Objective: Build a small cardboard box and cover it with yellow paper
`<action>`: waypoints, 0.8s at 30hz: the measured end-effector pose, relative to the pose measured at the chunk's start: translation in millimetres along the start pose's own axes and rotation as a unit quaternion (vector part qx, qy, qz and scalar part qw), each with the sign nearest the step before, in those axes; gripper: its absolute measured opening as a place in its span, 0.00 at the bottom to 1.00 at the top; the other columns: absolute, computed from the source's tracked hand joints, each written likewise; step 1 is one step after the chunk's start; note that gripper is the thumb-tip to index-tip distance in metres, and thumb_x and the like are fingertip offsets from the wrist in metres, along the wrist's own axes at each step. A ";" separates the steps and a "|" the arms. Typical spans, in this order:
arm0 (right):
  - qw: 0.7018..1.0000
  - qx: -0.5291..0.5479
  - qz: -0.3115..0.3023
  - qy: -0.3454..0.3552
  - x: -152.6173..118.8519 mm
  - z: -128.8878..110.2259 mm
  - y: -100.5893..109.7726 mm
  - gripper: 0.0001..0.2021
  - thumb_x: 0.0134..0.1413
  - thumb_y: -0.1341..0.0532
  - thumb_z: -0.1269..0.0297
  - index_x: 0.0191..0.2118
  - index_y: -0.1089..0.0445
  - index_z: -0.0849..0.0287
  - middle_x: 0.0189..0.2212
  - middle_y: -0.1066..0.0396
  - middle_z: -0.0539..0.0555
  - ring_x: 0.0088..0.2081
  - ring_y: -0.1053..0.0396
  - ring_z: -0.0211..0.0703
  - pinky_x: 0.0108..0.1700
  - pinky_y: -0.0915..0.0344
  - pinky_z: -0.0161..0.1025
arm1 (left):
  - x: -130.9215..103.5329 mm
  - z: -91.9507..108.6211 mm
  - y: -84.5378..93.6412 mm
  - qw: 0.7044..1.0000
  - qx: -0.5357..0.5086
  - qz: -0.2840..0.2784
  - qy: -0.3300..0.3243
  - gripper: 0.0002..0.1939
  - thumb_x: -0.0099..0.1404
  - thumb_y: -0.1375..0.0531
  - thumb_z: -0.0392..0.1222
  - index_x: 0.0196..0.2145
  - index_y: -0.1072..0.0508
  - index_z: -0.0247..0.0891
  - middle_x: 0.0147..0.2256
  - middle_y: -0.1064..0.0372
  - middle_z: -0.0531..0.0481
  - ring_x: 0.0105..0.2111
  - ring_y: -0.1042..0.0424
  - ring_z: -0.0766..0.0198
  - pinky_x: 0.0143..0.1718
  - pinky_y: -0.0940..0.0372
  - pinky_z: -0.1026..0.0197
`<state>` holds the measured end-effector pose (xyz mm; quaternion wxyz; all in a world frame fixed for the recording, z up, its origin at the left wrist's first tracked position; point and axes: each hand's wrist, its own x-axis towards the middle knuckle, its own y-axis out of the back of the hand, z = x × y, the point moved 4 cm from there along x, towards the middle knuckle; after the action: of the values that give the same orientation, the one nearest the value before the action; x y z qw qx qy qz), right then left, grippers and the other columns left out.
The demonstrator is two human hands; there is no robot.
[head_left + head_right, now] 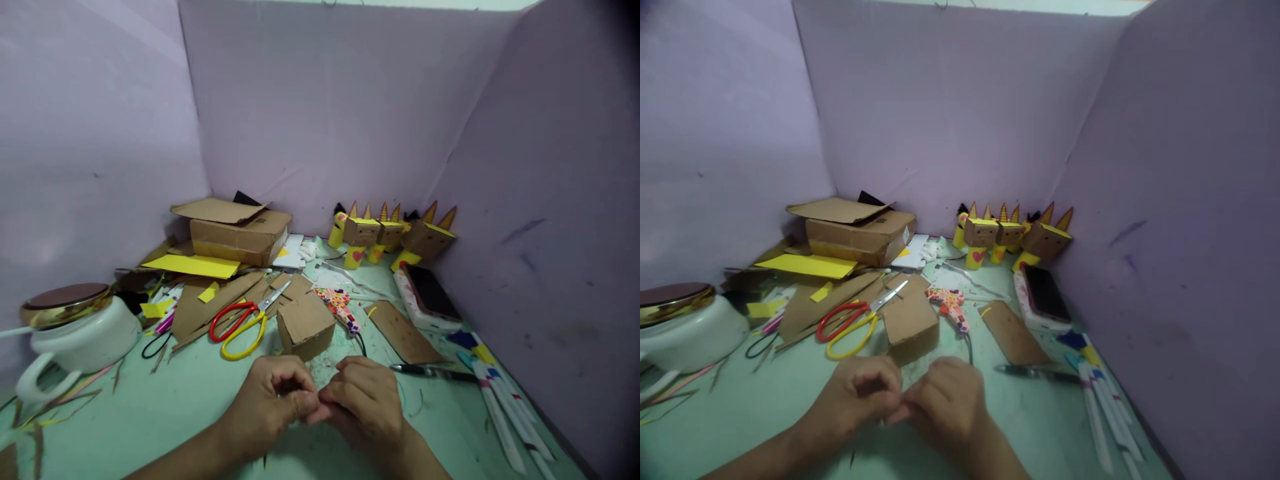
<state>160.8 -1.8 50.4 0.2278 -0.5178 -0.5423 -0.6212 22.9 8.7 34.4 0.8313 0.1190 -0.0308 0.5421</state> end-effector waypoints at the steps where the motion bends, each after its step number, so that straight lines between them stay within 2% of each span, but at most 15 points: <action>1: 1.000 -0.006 -0.004 -0.002 -0.4 0.1 -0.7 0.13 0.58 0.41 0.63 0.23 0.35 0.58 0.13 0.34 0.46 0.15 0.39 0.33 0.27 0.38 0.33 | -0.2 0.9 -0.5 1.000 0.018 -0.011 -0.012 0.19 0.59 0.42 0.53 0.21 0.32 0.35 0.21 0.36 0.52 0.22 0.39 0.68 0.26 0.45 0.65; 4: 1.000 -0.016 -0.009 -0.007 -0.7 0.5 -1.9 0.13 0.58 0.41 0.64 0.22 0.36 0.58 0.12 0.35 0.46 0.15 0.39 0.34 0.27 0.39 0.34 | -2.7 4.1 -1.7 0.994 0.089 -0.043 -0.050 0.21 0.65 0.50 0.55 0.23 0.37 0.37 0.21 0.40 0.53 0.23 0.42 0.68 0.26 0.47 0.65; 7: 1.000 -0.014 0.010 -0.023 0.6 1.8 2.4 0.12 0.57 0.40 0.65 0.23 0.35 0.58 0.13 0.34 0.47 0.16 0.38 0.34 0.27 0.39 0.33 | -5.2 2.4 -0.2 0.996 0.062 -0.053 -0.024 0.20 0.67 0.54 0.55 0.24 0.41 0.38 0.20 0.43 0.54 0.22 0.43 0.68 0.25 0.47 0.64; 10: 0.997 -0.002 0.030 -0.075 1.1 5.4 9.7 0.12 0.59 0.43 0.63 0.24 0.33 0.59 0.15 0.31 0.49 0.19 0.35 0.36 0.26 0.39 0.33 | -5.4 -0.4 6.7 0.998 -0.056 0.002 0.010 0.22 0.64 0.51 0.58 0.21 0.44 0.39 0.17 0.48 0.57 0.17 0.43 0.69 0.19 0.49 0.65; 12: 0.993 0.023 0.034 -0.113 0.3 7.7 13.2 0.14 0.61 0.46 0.63 0.25 0.32 0.59 0.17 0.30 0.52 0.21 0.33 0.37 0.26 0.38 0.34 | -5.0 -1.7 9.6 0.995 -0.088 0.035 0.026 0.25 0.62 0.50 0.59 0.17 0.46 0.40 0.14 0.53 0.59 0.13 0.47 0.71 0.16 0.53 0.65; 14: 0.987 0.053 0.042 -0.148 -0.8 9.4 15.3 0.16 0.61 0.49 0.64 0.24 0.32 0.60 0.16 0.31 0.52 0.21 0.33 0.38 0.26 0.38 0.35 | -4.5 -0.8 8.2 0.998 -0.044 0.036 0.023 0.27 0.60 0.46 0.59 0.14 0.48 0.40 0.12 0.54 0.59 0.12 0.50 0.72 0.16 0.54 0.65; 16: 0.979 0.082 0.036 -0.184 -1.0 11.6 14.5 0.17 0.61 0.49 0.64 0.22 0.32 0.60 0.15 0.32 0.51 0.20 0.34 0.36 0.24 0.39 0.34 | -4.3 2.1 5.8 0.999 0.027 0.042 -0.010 0.26 0.55 0.39 0.55 0.14 0.48 0.39 0.14 0.50 0.58 0.16 0.48 0.72 0.18 0.51 0.66; 19: 0.949 0.150 -0.013 -0.276 -1.0 18.3 8.1 0.16 0.57 0.43 0.60 0.22 0.30 0.61 0.15 0.32 0.50 0.18 0.35 0.34 0.21 0.40 0.31 | -5.7 6.3 6.6 0.987 0.106 0.091 -0.075 0.23 0.51 0.35 0.49 0.19 0.47 0.40 0.19 0.45 0.57 0.21 0.45 0.70 0.23 0.47 0.66; 21: 0.908 0.234 -0.063 -0.342 -2.1 22.0 1.1 0.16 0.54 0.40 0.55 0.24 0.28 0.62 0.16 0.30 0.50 0.18 0.36 0.34 0.20 0.40 0.30 | -6.6 7.4 7.8 0.979 0.146 0.096 -0.105 0.21 0.53 0.36 0.47 0.20 0.47 0.40 0.20 0.45 0.57 0.21 0.44 0.69 0.24 0.47 0.66; 23: 0.871 0.304 -0.106 -0.372 -2.9 22.1 -4.5 0.18 0.52 0.40 0.51 0.26 0.26 0.62 0.17 0.29 0.51 0.17 0.36 0.33 0.19 0.40 0.29 | -6.8 7.7 9.9 0.972 0.182 0.090 -0.117 0.21 0.55 0.37 0.46 0.19 0.48 0.40 0.19 0.46 0.57 0.21 0.45 0.70 0.23 0.48 0.66; 24: 0.863 0.319 -0.124 -0.372 -3.0 21.0 -6.2 0.18 0.51 0.39 0.50 0.27 0.25 0.63 0.18 0.28 0.51 0.18 0.36 0.33 0.19 0.40 0.29 | -6.8 8.1 11.0 0.968 0.200 0.087 -0.122 0.21 0.55 0.37 0.45 0.20 0.48 0.40 0.19 0.46 0.58 0.21 0.45 0.70 0.23 0.49 0.65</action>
<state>165.0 18.4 42.4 0.0830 -0.5379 -0.8150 -0.1988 10.8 4.9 42.9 0.7305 0.3449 -0.0337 0.5885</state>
